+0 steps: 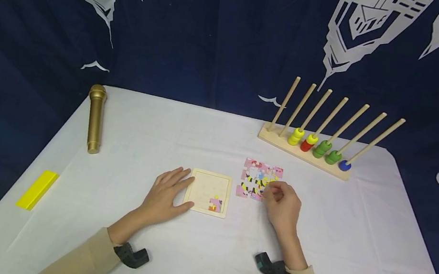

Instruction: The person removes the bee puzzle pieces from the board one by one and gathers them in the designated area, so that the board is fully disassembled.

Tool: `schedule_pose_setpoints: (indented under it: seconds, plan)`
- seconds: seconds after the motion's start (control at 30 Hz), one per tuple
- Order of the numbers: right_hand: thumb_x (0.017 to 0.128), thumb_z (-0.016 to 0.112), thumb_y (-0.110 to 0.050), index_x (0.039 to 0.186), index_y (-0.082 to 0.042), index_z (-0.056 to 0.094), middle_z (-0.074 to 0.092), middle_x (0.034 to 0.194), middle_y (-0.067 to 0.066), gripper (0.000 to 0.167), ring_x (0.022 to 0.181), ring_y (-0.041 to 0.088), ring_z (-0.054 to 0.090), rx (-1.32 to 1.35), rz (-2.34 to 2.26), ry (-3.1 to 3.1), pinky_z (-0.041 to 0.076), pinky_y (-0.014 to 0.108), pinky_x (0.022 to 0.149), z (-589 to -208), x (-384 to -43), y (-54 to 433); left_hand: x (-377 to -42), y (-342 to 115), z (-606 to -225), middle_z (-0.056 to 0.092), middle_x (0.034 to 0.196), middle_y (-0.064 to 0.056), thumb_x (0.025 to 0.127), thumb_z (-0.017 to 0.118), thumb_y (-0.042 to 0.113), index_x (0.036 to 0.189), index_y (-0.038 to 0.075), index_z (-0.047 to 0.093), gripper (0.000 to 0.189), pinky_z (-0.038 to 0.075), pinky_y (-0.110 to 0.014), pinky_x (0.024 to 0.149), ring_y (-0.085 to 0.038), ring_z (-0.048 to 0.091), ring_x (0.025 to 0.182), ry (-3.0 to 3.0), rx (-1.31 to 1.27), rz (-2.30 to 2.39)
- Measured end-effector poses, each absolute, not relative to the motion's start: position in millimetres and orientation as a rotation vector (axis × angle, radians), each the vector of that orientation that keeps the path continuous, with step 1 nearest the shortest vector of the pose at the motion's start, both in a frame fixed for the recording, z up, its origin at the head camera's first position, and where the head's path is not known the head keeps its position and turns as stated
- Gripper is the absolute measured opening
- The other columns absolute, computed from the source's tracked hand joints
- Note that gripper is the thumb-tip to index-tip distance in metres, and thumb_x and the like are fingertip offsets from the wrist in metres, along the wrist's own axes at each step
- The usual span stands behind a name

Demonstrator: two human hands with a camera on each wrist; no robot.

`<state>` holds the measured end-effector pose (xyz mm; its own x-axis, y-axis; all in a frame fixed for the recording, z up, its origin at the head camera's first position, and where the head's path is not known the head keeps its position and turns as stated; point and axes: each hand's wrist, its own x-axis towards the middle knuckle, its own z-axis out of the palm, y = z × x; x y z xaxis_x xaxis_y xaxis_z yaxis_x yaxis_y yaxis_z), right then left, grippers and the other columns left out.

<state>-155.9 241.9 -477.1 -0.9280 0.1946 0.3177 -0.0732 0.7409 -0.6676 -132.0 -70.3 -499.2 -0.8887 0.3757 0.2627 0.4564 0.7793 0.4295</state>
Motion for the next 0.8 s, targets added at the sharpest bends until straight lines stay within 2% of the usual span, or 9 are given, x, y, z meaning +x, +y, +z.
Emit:
schedule_pose_setpoints:
  seconds: [0.17,0.4,0.57,0.8]
  plan:
    - [0.083,0.072,-0.002,0.100,0.001,0.070,0.067,0.084,0.014,0.017,0.065,0.000,0.048,-0.124,1.055,-2.530,0.036,0.009,0.056,-477,-157,242,-133,-70,-498,0.045,0.151,-0.013,0.085,0.069,0.041,0.137,0.005,0.056,0.065,0.025,-0.054,0.114,-0.032,0.034,0.143,-2.811,-0.663,-0.743]
    - [0.084,0.072,-0.003,0.109,0.000,0.069,0.066,0.096,0.017,0.025,0.075,0.002,0.050,-0.105,1.188,-2.540,0.038,0.009,0.059,-468,-155,233,-133,-71,-498,0.044,0.151,-0.014,0.085,0.069,0.040,0.138,0.005,0.055,0.065,0.025,-0.053,0.114,-0.032,0.034,0.143,-2.811,-0.656,-0.748]
    - [0.085,0.072,-0.004,0.115,-0.002,0.067,0.064,0.105,0.016,0.031,0.082,0.008,0.053,0.003,1.290,-2.587,0.042,0.013,0.058,-456,-149,219,-133,-71,-498,0.044,0.151,-0.014,0.085,0.069,0.040,0.137,0.004,0.055,0.065,0.025,-0.054,0.114,-0.032,0.034,0.143,-2.811,-0.655,-0.749]
    - [0.082,0.076,-0.004,0.117,-0.003,0.066,0.064,0.105,0.015,0.036,0.084,0.020,0.059,0.293,1.349,-2.627,0.045,0.018,0.062,-450,-141,195,-134,-71,-497,0.044,0.151,-0.013,0.085,0.069,0.040,0.138,0.005,0.055,0.065,0.025,-0.053,0.114,-0.032,0.034,0.143,-2.821,-0.654,-0.747]
